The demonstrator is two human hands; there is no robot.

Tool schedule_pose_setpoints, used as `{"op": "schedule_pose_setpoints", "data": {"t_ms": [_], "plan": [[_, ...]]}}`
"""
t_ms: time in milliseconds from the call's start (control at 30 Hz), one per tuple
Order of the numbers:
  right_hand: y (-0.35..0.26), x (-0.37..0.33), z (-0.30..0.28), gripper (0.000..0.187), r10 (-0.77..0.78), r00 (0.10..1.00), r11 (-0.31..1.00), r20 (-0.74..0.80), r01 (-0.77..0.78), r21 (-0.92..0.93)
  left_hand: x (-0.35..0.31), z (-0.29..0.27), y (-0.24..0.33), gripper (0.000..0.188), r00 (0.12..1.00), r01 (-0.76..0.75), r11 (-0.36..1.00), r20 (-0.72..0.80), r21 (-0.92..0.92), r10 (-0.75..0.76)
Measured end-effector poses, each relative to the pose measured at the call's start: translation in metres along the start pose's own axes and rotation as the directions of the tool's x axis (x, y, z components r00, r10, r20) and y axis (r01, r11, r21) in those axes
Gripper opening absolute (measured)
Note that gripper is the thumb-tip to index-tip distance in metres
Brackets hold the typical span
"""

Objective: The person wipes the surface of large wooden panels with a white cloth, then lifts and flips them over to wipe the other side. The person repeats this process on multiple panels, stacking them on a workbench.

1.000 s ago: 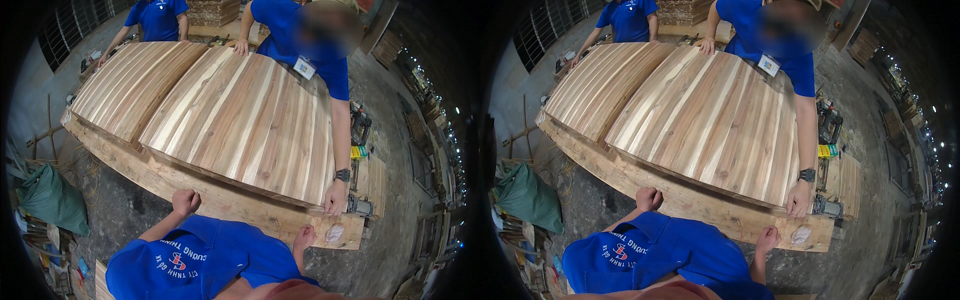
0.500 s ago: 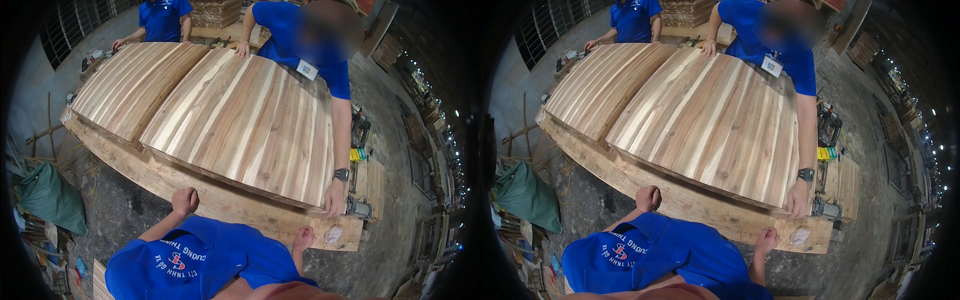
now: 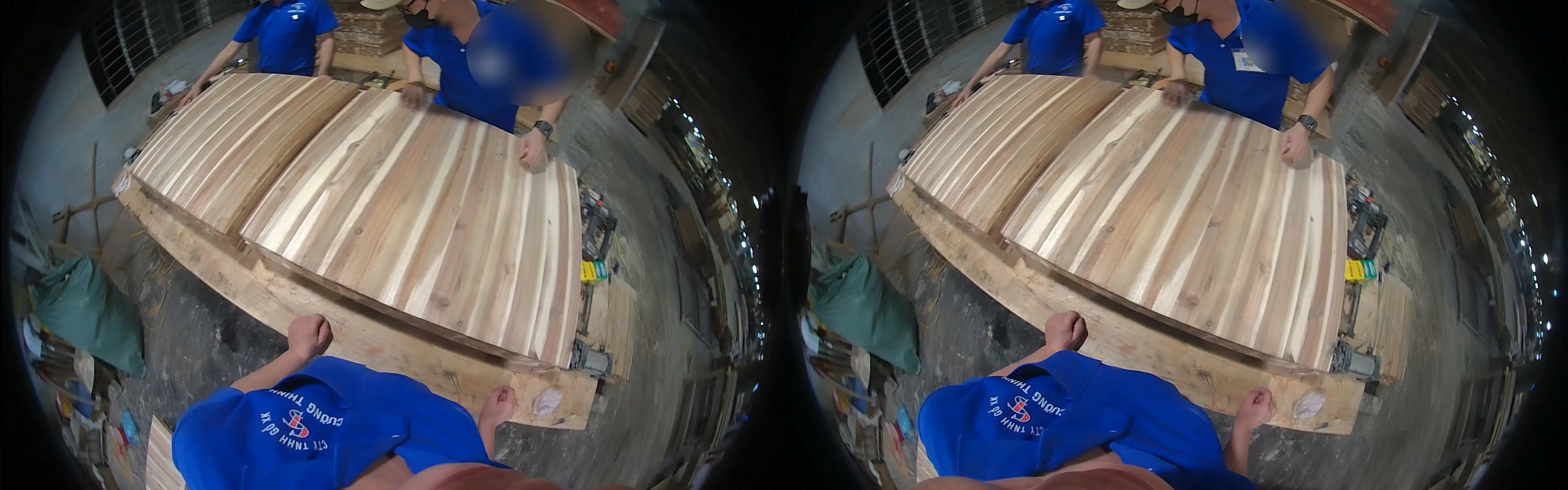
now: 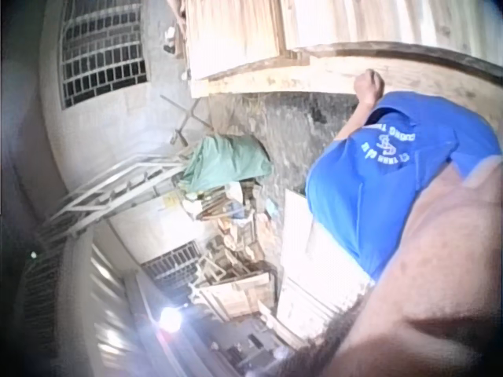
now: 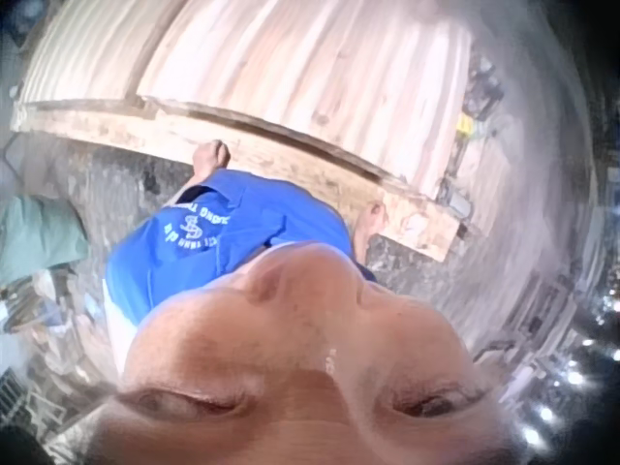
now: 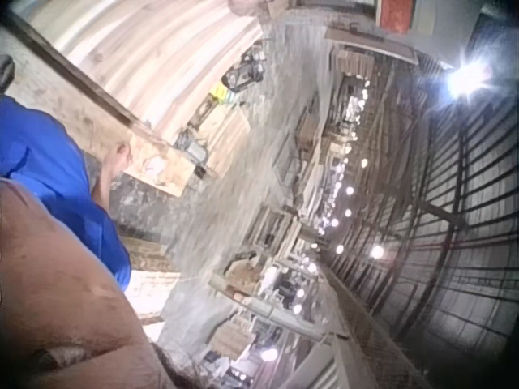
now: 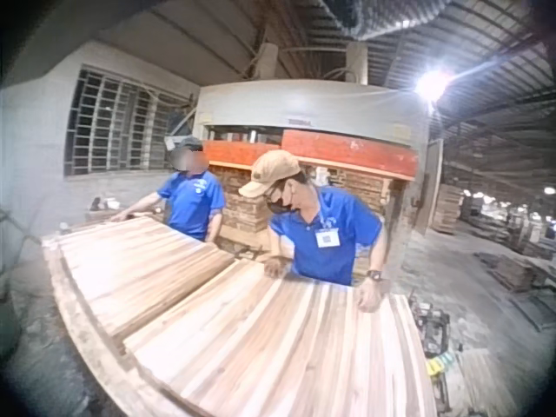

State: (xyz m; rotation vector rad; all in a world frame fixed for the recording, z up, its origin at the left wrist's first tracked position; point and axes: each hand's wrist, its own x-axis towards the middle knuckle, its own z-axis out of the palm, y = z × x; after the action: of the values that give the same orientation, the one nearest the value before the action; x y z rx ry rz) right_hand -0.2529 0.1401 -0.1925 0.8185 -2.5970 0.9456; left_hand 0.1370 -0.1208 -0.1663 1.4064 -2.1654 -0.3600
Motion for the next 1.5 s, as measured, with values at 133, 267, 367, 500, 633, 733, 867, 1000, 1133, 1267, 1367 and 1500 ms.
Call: {"op": "schedule_pose_setpoints", "data": {"t_ms": [133,267,367,500,633,733,867,1000,1133,1267,1367,1500], "plan": [[0.006,-0.002,0.002,0.003,0.033,0.999,0.999,0.019,-0.034,0.037,-0.001,-0.003,0.003,0.016,1.0,-0.008,1.0,-0.016,-0.026,0.008],[0.01,-0.002,0.004,0.002,0.047,0.998,0.998,0.032,-0.048,0.047,0.0,-0.007,0.009,0.016,1.0,-0.01,1.0,-0.022,-0.024,0.01],[0.008,-0.003,0.002,0.002,0.02,1.0,1.0,0.017,-0.02,-0.006,-0.002,-0.007,0.007,0.018,1.0,0.014,1.0,0.004,0.018,-0.015],[0.007,-0.003,0.002,0.004,-0.026,1.0,0.999,-0.014,0.025,-0.02,-0.001,-0.006,0.008,0.018,1.0,0.013,0.999,-0.012,0.031,-0.013],[0.007,-0.002,0.002,0.006,-0.049,0.998,0.998,-0.043,0.048,-0.033,0.001,-0.005,0.009,0.018,1.0,0.011,1.0,0.001,0.021,-0.011],[0.005,-0.002,0.003,0.006,-0.024,0.999,0.996,-0.025,0.022,-0.085,-0.001,-0.003,0.005,0.019,1.0,0.022,0.999,0.009,0.042,-0.022],[0.003,-0.003,0.001,0.005,-0.018,1.0,0.998,0.003,0.018,-0.053,-0.002,-0.003,0.001,0.02,1.0,0.021,0.998,0.02,0.052,-0.022],[0.005,-0.001,0.004,0.003,-0.079,0.996,0.995,-0.043,0.077,-0.058,-0.002,-0.003,0.001,0.022,0.998,0.032,0.999,0.056,0.039,-0.035],[0.008,-0.003,0.0,0.003,0.037,0.997,0.999,0.064,-0.036,-0.028,-0.004,-0.002,0.0,0.021,0.998,0.038,0.999,0.039,0.03,-0.039],[0.009,-0.005,-0.001,0.007,-0.01,1.0,1.0,0.024,0.011,-0.019,-0.001,-0.002,0.001,0.021,0.999,0.035,0.999,0.035,0.035,-0.036],[0.011,-0.002,-0.001,0.013,-0.041,0.999,0.996,0.011,0.042,-0.083,0.003,-0.003,0.014,0.018,0.996,0.065,0.998,0.052,0.011,-0.066],[0.011,0.005,0.0,0.017,-0.09,0.995,0.995,0.036,0.091,-0.051,-0.001,-0.002,0.012,0.017,0.998,0.062,0.998,0.007,0.015,-0.062]]}}
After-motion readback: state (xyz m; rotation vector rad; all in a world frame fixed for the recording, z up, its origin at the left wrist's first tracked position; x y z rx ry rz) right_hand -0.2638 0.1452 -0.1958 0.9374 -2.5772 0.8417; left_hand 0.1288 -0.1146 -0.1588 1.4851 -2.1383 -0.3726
